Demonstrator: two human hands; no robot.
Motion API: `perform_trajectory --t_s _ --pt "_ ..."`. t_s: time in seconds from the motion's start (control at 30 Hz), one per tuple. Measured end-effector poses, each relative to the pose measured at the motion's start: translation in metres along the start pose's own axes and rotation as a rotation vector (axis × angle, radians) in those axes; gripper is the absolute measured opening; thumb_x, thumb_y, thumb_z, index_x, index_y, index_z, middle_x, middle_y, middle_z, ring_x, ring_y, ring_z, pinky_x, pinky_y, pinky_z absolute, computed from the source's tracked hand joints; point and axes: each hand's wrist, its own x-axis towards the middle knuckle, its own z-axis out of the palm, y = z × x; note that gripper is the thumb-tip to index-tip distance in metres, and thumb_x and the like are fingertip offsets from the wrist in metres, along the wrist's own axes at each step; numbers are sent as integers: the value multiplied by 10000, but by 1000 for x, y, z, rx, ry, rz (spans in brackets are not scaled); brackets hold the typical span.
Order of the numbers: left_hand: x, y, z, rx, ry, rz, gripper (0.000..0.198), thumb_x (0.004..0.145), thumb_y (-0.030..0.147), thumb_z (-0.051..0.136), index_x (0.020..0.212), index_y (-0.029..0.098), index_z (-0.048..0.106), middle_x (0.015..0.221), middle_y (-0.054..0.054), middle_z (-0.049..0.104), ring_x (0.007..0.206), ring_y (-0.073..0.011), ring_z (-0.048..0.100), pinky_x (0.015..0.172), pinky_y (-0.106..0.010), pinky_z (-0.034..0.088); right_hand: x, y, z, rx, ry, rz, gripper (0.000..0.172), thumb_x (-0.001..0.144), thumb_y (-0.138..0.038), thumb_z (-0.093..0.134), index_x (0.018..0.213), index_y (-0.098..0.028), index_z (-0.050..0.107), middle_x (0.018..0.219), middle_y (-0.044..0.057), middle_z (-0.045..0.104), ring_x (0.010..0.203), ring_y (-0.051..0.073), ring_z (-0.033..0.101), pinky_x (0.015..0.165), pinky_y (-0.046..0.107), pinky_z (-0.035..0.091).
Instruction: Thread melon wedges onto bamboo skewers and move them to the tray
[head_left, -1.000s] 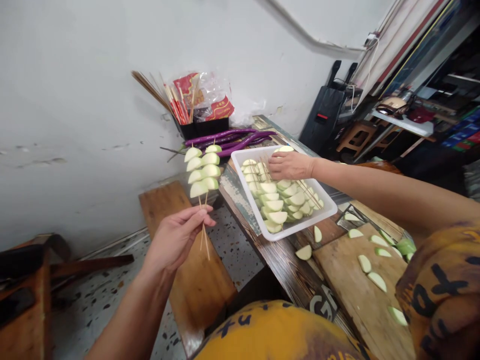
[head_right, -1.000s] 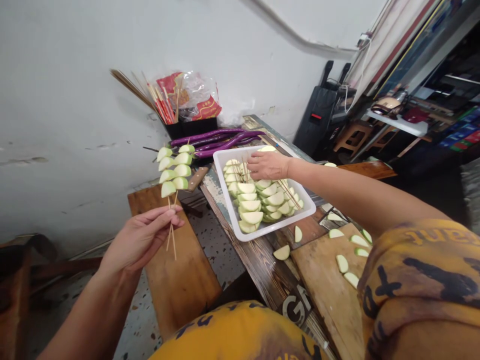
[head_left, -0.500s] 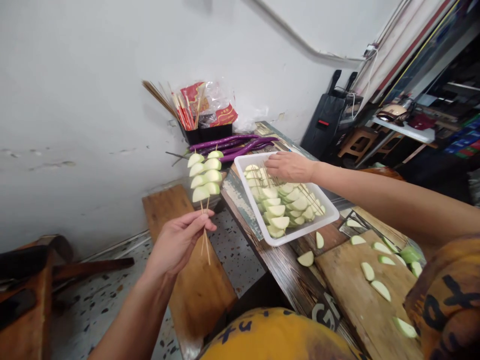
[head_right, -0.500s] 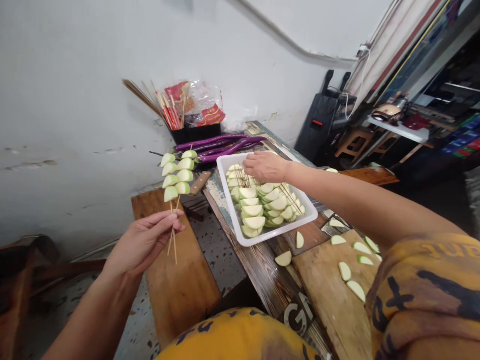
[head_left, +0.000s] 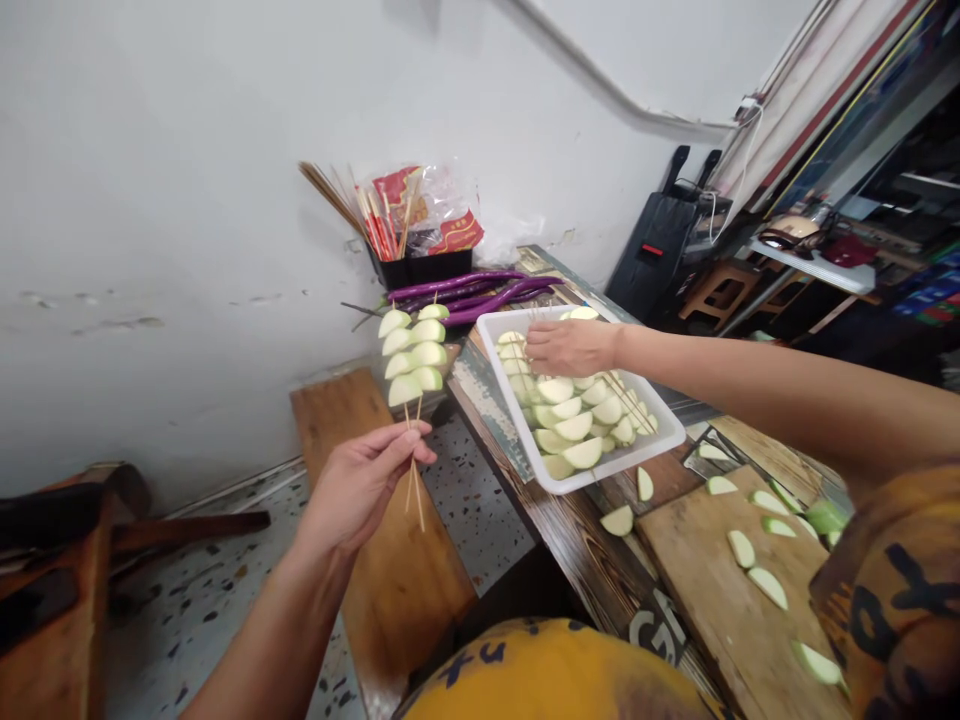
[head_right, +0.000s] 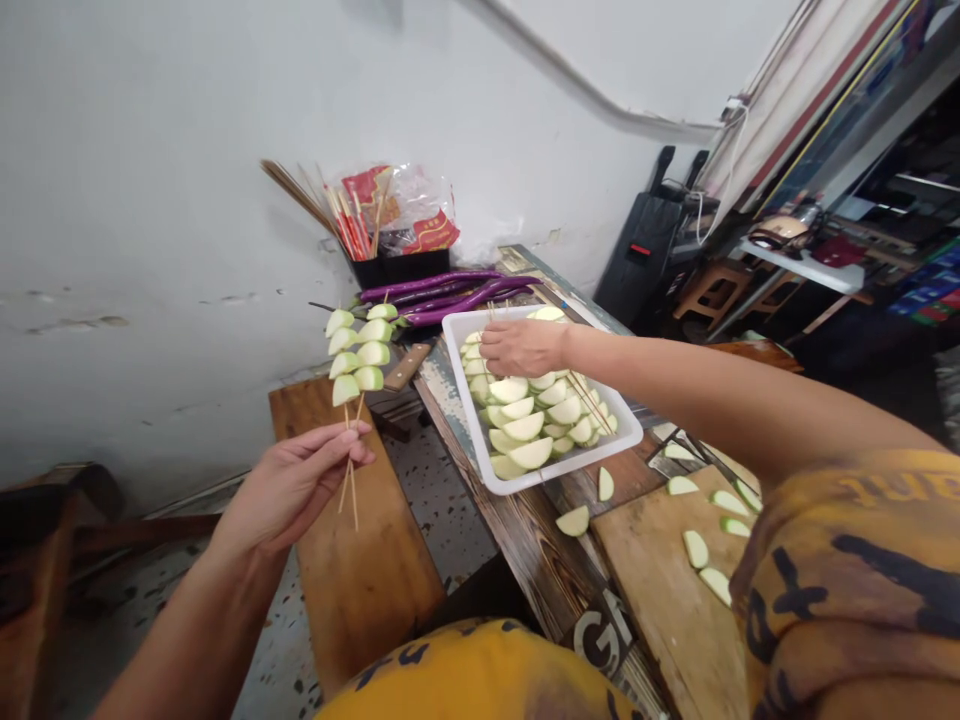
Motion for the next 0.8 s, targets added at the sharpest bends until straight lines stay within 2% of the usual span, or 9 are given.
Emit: perform_trajectory --t_s 0.13,0.27,0.37,0.53,0.6,0.67,0.8 --pt "2 -3 2 33 -32 36 249 560 369 814 585 144 711 689 -48 666 754 -151 572 789 -273 434 -14 1 -14 33 -58 7 282 964 -174 387 861 -140 646 866 80 598 893 220 530 894 400 399" --pt "2 -7 5 39 -62 55 233 600 369 794 638 147 730 671 -44 658 792 -163 580 803 -274 425 -16 -1 -12 59 -47 -12 293 970 -160 380 933 -126 668 958 95 628 1047 224 535 982 399 381" --pt "0 -7 5 44 -68 56 234 615 368 782 667 144 735 659 -45 656 797 -169 587 796 -277 425 -12 -4 -3 46 -7 -52 331 978 -145 352 957 -95 679 1042 116 650 1087 223 553 996 387 392" --pt "0 -4 3 67 -57 54 254 597 379 784 572 143 691 725 -66 671 823 -183 586 791 -286 429 -10 -5 0 11 134 1 328 989 -173 343 1107 -105 641 1221 134 605 1120 207 554 992 403 404" --pt "0 -4 3 62 -51 56 256 588 377 787 568 142 689 711 -65 666 822 -184 586 791 -285 429 -12 -4 -7 -1 119 -15 312 984 -159 350 1048 -117 652 1140 123 632 1072 205 565 999 409 385" --pt "2 -5 4 58 -47 53 249 592 373 786 603 138 704 685 -61 662 806 -182 591 779 -283 429 -14 -3 -15 -2 46 -47 297 972 -135 361 931 -132 656 988 94 650 975 205 576 991 414 367" --pt "5 -10 6 52 -74 48 251 630 371 772 700 133 734 672 -58 667 766 -177 605 744 -278 434 -24 -4 -28 25 -94 -23 273 967 -141 369 861 -147 620 866 74 621 823 201 548 823 375 396"
